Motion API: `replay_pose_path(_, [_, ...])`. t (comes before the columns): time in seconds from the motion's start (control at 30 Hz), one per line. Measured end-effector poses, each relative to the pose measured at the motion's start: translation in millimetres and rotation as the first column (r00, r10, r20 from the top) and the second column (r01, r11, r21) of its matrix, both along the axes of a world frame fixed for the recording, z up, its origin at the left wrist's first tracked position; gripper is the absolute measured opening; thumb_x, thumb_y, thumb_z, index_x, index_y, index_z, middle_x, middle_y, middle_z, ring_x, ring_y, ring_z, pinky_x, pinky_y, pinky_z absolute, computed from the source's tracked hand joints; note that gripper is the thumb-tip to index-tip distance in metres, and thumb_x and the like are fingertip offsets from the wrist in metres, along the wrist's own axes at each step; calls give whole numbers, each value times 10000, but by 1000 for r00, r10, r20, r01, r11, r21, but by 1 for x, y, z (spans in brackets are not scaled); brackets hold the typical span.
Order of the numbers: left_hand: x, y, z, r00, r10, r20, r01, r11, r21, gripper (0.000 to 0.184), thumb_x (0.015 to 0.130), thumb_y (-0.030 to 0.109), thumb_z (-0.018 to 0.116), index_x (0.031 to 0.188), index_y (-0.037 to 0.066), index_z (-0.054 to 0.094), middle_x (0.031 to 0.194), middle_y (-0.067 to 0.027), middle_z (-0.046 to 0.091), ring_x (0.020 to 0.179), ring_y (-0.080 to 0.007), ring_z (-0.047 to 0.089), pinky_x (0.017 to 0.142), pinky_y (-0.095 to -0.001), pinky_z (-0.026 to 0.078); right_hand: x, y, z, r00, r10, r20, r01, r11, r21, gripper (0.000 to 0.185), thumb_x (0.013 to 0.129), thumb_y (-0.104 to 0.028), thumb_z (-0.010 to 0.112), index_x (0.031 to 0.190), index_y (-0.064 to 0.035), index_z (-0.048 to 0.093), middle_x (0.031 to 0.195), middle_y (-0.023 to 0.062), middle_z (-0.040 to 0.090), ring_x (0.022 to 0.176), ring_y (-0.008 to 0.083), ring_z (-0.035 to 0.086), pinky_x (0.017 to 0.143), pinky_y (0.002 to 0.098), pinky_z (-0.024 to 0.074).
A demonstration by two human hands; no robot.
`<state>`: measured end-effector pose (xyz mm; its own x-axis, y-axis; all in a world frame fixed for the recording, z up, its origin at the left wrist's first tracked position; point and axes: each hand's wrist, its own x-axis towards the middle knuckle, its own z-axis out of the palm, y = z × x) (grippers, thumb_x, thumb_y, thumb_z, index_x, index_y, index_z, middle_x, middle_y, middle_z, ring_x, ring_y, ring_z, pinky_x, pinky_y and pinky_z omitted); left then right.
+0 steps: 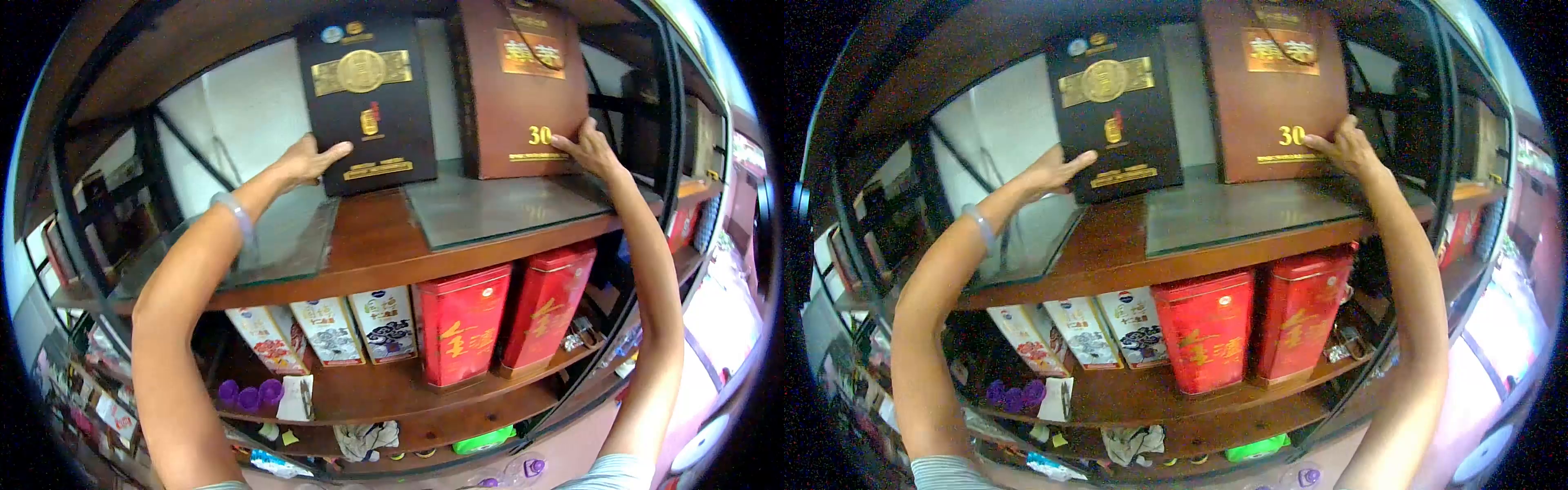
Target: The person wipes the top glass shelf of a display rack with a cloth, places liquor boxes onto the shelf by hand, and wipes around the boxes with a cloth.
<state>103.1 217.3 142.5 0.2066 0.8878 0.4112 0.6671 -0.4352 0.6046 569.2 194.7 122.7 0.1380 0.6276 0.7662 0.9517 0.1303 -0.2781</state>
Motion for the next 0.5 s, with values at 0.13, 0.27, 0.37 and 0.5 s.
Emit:
replay_pose_path(0.13, [-5,-6,-1,884,229,-406,-134,959,250,830,774,696,527,1048,-86,586,940,-247,623,936,-298,623,725,-385,520,20,14,-3,999,40,8,-40,999,12,861,760,-586,643,1141,123,337,1105,363,540,1090,441,532,903,426,446])
replay_pose_path(0.27, [-16,-64,-3,807,224,-546,-63,953,297,675,811,611,561,739,-54,649,686,-202,623,699,-304,637,657,-389,515,63,40,0,995,-35,90,27,996,79,792,817,-598,552,1212,81,452,1113,322,564,1096,440,520,924,426,417])
replay_pose_path(0.37, [-15,-145,-13,881,144,-451,64,908,414,418,857,395,604,895,-17,660,832,-192,669,778,-307,661,720,-382,515,54,10,18,956,-17,-292,135,911,390,674,879,-580,450,1159,21,571,1142,242,589,1082,380,546,917,390,412])
replay_pose_path(0.5, [-11,-257,-51,857,166,-488,269,663,699,200,814,250,661,844,53,671,799,-113,673,692,-259,655,589,-337,495,46,-26,7,840,392,-376,62,619,783,475,924,-372,500,1163,33,563,1080,153,630,944,224,622,836,296,463])
